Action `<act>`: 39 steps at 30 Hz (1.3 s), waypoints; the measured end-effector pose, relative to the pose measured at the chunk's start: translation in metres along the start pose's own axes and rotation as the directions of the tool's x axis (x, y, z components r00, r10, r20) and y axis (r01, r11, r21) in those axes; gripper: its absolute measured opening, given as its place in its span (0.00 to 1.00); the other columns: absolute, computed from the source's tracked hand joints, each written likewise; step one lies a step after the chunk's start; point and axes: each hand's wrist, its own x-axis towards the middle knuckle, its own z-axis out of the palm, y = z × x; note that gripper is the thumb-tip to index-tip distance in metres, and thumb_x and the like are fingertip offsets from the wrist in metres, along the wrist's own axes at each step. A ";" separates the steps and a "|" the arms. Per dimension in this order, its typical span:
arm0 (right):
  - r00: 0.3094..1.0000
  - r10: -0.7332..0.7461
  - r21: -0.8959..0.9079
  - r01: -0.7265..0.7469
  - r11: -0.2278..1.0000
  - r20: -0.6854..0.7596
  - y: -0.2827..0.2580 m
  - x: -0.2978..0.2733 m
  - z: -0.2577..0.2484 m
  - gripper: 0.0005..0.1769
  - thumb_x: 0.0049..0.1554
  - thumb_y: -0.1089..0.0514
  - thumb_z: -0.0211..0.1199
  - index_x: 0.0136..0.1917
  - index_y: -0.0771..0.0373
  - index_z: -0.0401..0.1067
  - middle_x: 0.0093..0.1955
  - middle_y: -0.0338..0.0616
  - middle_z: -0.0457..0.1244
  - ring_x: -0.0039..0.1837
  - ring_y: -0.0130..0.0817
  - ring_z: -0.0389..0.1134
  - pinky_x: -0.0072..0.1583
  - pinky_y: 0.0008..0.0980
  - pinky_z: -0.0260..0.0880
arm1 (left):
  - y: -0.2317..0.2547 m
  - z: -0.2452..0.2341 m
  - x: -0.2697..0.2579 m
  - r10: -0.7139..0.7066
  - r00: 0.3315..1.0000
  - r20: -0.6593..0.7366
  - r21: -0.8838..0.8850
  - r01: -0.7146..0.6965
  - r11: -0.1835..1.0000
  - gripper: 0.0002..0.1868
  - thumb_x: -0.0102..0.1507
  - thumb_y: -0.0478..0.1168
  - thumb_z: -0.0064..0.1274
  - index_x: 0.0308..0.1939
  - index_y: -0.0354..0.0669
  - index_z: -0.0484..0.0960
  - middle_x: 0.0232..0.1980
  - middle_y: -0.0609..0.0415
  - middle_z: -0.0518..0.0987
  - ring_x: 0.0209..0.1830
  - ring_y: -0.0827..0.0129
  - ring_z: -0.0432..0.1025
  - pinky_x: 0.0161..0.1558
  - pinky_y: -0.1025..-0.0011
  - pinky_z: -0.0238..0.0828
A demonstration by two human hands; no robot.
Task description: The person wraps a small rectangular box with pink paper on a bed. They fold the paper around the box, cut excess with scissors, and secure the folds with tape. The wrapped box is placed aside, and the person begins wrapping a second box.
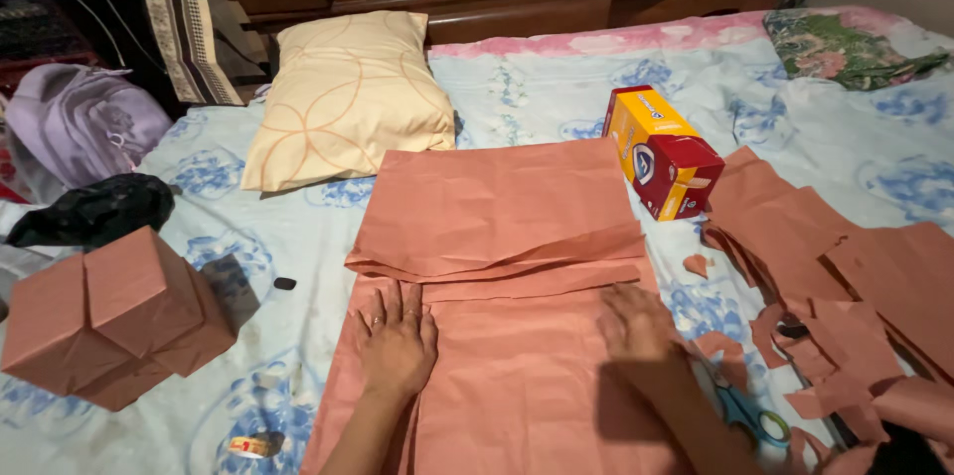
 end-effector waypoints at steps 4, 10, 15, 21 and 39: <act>0.964 0.226 0.223 -0.191 0.956 -0.144 0.009 0.031 -0.018 0.11 0.59 0.60 0.62 0.56 0.63 0.74 0.53 0.51 0.66 0.52 0.51 0.70 0.57 0.46 0.71 | 0.013 -0.003 0.008 -0.108 0.987 0.119 0.067 0.100 0.993 0.34 0.67 0.58 0.35 0.73 0.47 0.61 0.79 0.42 0.56 0.78 0.42 0.48 0.72 0.38 0.32; 0.904 0.277 0.236 -0.206 0.950 -0.327 0.018 0.097 -0.035 0.23 0.56 0.61 0.66 0.63 0.69 0.66 0.59 0.60 0.58 0.56 0.53 0.65 0.58 0.48 0.67 | 0.071 -0.004 0.032 0.059 0.994 0.088 -0.040 -0.055 0.998 0.35 0.66 0.59 0.40 0.69 0.36 0.65 0.71 0.38 0.66 0.73 0.46 0.58 0.73 0.40 0.37; 0.871 0.330 0.222 -0.262 0.939 -0.363 0.059 0.131 -0.028 0.36 0.55 0.58 0.69 0.70 0.72 0.58 0.66 0.65 0.55 0.64 0.57 0.60 0.67 0.53 0.62 | 0.098 0.002 0.043 0.108 0.979 0.173 -0.040 -0.102 0.994 0.32 0.68 0.57 0.42 0.65 0.34 0.71 0.67 0.38 0.70 0.71 0.45 0.60 0.72 0.42 0.40; 0.874 0.295 0.106 -0.275 0.955 -0.387 0.119 0.160 -0.004 0.55 0.51 0.50 0.81 0.76 0.77 0.50 0.71 0.71 0.53 0.72 0.66 0.54 0.71 0.56 0.55 | 0.095 -0.002 0.042 0.151 0.987 0.060 -0.104 -0.144 0.984 0.30 0.65 0.54 0.45 0.62 0.34 0.74 0.65 0.38 0.73 0.68 0.45 0.62 0.71 0.44 0.42; 0.768 0.640 0.934 -0.243 0.262 0.021 0.021 0.116 -0.075 0.24 0.61 0.57 0.69 0.62 0.65 0.58 0.58 0.49 0.62 0.53 0.34 0.69 0.51 0.33 0.75 | 0.094 0.006 0.039 0.152 0.988 0.026 -0.089 -0.149 0.985 0.31 0.68 0.56 0.43 0.64 0.35 0.74 0.65 0.39 0.73 0.70 0.45 0.62 0.73 0.47 0.44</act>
